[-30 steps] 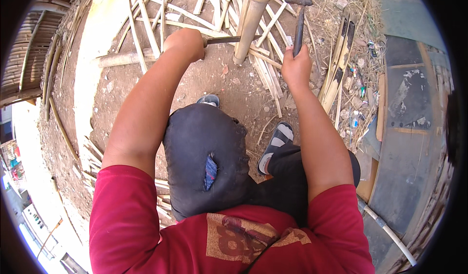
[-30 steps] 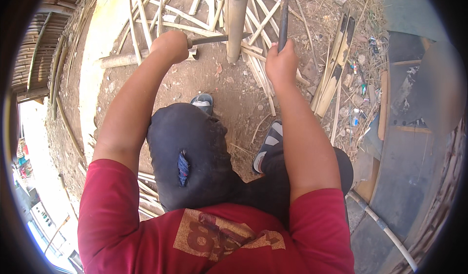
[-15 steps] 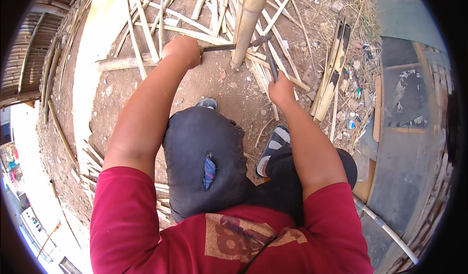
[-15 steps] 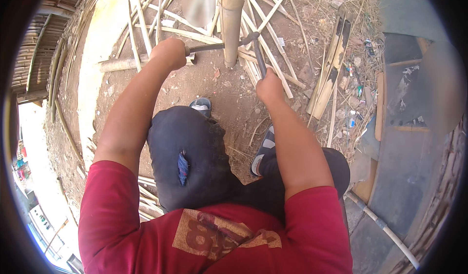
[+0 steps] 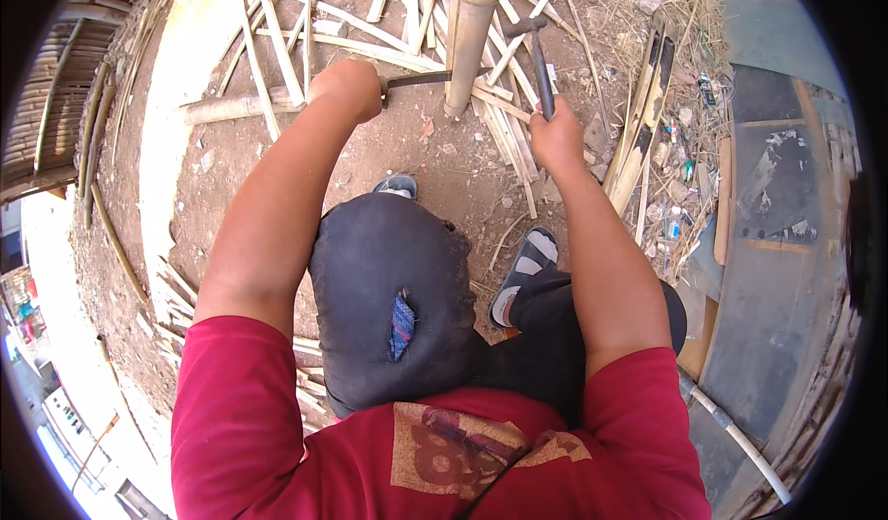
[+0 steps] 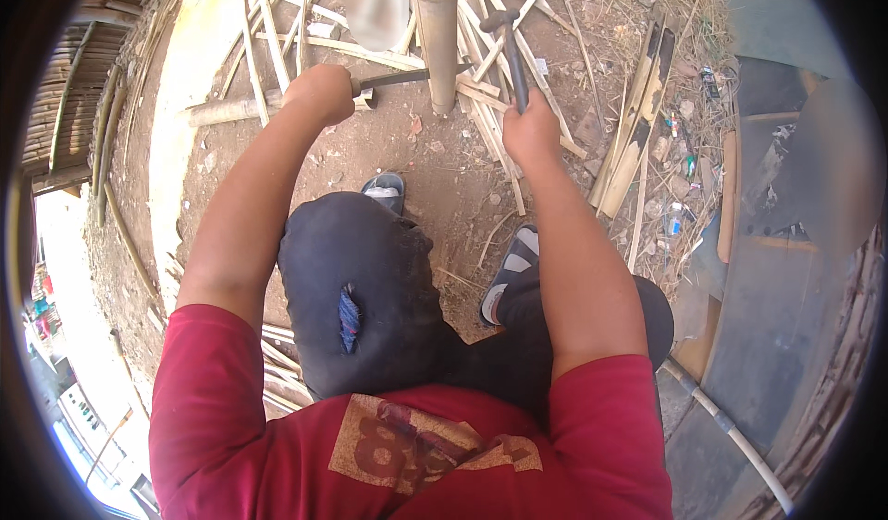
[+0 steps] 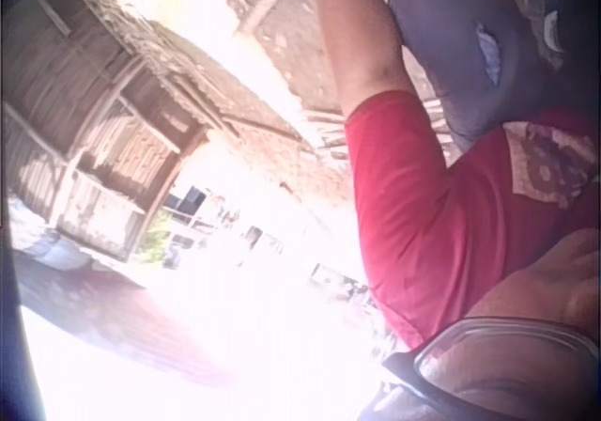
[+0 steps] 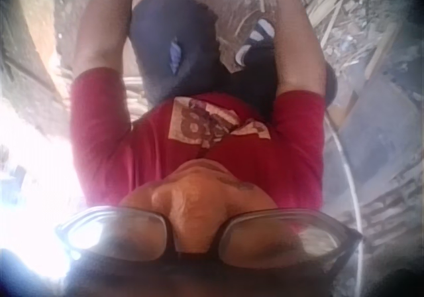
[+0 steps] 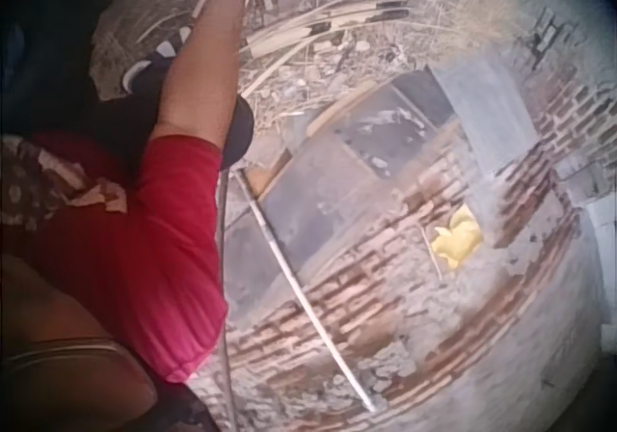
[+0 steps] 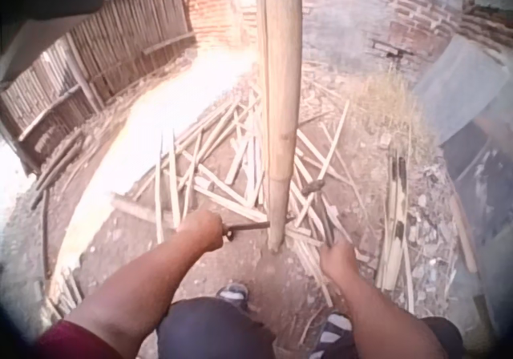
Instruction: The person strips sections from a bamboo pole using a knife and a hammer, then further splits the bamboo into smaller pieces by hand.
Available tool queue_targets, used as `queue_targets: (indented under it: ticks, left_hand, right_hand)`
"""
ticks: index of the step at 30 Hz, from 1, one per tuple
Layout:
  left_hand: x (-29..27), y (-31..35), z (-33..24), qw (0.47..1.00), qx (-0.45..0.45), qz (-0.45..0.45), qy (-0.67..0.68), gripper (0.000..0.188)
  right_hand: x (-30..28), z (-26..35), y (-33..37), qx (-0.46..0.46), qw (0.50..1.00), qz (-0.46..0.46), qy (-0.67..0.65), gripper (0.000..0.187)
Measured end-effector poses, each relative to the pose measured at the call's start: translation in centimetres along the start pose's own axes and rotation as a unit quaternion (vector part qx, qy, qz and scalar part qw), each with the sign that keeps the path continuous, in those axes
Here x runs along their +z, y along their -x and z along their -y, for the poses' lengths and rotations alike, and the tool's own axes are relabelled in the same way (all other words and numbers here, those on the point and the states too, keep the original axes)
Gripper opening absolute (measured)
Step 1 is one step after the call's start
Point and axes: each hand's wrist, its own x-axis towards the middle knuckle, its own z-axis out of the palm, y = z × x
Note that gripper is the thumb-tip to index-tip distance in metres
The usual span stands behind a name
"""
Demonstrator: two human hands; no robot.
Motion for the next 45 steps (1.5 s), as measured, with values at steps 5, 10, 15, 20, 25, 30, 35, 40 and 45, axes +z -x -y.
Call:
queue_targets:
  ticks: [5,10,15,20,25,30,35,40,45]
  left_hand:
    - [-0.9,0.4,-0.4,1.000,0.008,0.005,-0.008,0.028]
    - [0.7,-1.3,-0.4,1.000,0.005,-0.021,-0.020,0.030]
    - [-0.2,-0.3,-0.2,1.000,0.009,0.002,-0.027,0.032]
    - [0.6,-1.3,-0.3,0.999,-0.002,-0.013,-0.033,0.034]
    - [0.7,-1.3,-0.3,1.000,0.006,-0.007,-0.028,0.031]
    - [0.4,-1.3,-0.2,1.000,0.009,-0.011,-0.022,0.032]
    - [1.2,-1.2,1.2,0.999,0.035,0.007,-0.013,0.029]
    - [0.9,-0.9,0.4,0.999,0.027,-0.018,0.021,0.030]
    - [0.9,-0.6,1.2,0.999,0.030,0.001,0.024,0.031]
  right_hand:
    - [1.9,-0.7,0.5,-0.024,0.996,-0.083,-0.023,0.022]
    - [1.2,-2.8,-0.8,-0.005,0.999,0.033,0.027,0.025]
    - [1.1,1.1,-0.1,0.024,0.991,-0.103,-0.083,0.023]
    - [2.3,-2.7,0.9,0.011,0.997,0.040,0.070,0.027]
    - [-1.5,-1.0,4.2,0.050,0.995,-0.028,0.081,0.025]
    - [-4.9,3.2,7.7,-0.100,0.985,0.121,0.067,0.022]
    - [-2.7,9.9,8.2,-0.121,0.987,0.011,-0.101,0.024]
    - [2.2,6.4,8.4,-0.065,0.989,0.080,0.108,0.021]
    - [1.3,7.7,7.7,-0.092,0.994,-0.021,-0.055,0.017]
